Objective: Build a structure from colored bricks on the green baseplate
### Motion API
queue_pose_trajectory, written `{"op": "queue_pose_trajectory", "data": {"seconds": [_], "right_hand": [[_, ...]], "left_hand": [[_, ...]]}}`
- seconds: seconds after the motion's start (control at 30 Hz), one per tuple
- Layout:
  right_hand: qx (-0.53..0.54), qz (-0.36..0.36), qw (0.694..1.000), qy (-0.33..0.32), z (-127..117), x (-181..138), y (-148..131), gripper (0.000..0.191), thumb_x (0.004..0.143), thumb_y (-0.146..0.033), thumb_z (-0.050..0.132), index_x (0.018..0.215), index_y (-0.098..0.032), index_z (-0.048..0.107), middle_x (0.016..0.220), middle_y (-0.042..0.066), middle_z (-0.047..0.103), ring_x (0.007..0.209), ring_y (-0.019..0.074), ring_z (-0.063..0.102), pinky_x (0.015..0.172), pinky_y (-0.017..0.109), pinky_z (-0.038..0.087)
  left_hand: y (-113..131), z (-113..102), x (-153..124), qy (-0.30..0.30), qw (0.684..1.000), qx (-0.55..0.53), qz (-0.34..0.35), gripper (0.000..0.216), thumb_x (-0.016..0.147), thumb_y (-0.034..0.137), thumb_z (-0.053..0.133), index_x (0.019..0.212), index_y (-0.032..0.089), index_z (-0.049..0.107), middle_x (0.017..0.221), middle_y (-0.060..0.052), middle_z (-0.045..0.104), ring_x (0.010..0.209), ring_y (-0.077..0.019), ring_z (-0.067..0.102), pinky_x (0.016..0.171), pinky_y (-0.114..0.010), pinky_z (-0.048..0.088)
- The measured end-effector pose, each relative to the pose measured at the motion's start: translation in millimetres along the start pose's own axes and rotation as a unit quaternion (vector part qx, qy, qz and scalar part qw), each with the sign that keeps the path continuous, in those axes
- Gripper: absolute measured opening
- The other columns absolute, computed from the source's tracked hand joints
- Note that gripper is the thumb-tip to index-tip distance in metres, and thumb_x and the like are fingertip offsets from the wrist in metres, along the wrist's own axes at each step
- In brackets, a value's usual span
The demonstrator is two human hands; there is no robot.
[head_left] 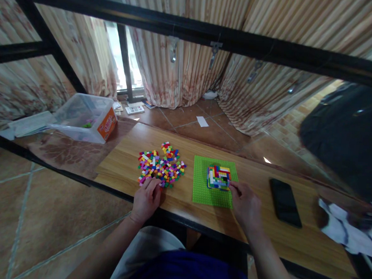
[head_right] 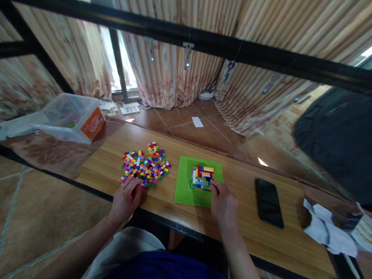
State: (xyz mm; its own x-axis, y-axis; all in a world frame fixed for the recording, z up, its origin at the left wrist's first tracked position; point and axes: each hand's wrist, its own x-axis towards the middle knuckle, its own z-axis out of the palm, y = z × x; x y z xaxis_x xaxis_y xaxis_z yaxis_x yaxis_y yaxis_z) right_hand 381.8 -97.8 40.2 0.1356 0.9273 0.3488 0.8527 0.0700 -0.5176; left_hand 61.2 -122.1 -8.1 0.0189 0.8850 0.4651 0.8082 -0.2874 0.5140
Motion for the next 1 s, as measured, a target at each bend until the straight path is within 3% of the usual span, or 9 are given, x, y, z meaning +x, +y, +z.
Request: {"op": "queue_pose_trajectory", "data": {"seconds": [0.73,1.0], "right_hand": [[-0.129,-0.035,0.991,-0.021,9.6,2.6,-5.3,0.039,0.093,-0.030,0.037,0.089,-0.014,0.072,0.087,0.015,0.071,0.077,0.0238,0.064,0.072,0.036,0.047],[-0.093,-0.008,0.995,-0.022,10.4,6.6,-0.6,0.035,0.090,-0.033,0.042,0.092,-0.016,0.072,0.091,0.013,0.071,0.080,0.0233,0.063,0.073,0.035,0.046]], "left_hand": [[1.6,-1.9,0.0,-0.002,1.000,-0.002,0.002,0.017,0.093,0.017,0.047,0.103,0.021,0.059,0.097,-0.006,0.066,0.094,-0.0192,0.065,0.083,-0.031,0.054],[0.9,-1.9,-0.3,-0.003,1.000,0.004,0.011,0.016,0.093,0.016,0.047,0.103,0.021,0.059,0.098,-0.006,0.067,0.096,-0.0194,0.065,0.083,-0.030,0.054]]}}
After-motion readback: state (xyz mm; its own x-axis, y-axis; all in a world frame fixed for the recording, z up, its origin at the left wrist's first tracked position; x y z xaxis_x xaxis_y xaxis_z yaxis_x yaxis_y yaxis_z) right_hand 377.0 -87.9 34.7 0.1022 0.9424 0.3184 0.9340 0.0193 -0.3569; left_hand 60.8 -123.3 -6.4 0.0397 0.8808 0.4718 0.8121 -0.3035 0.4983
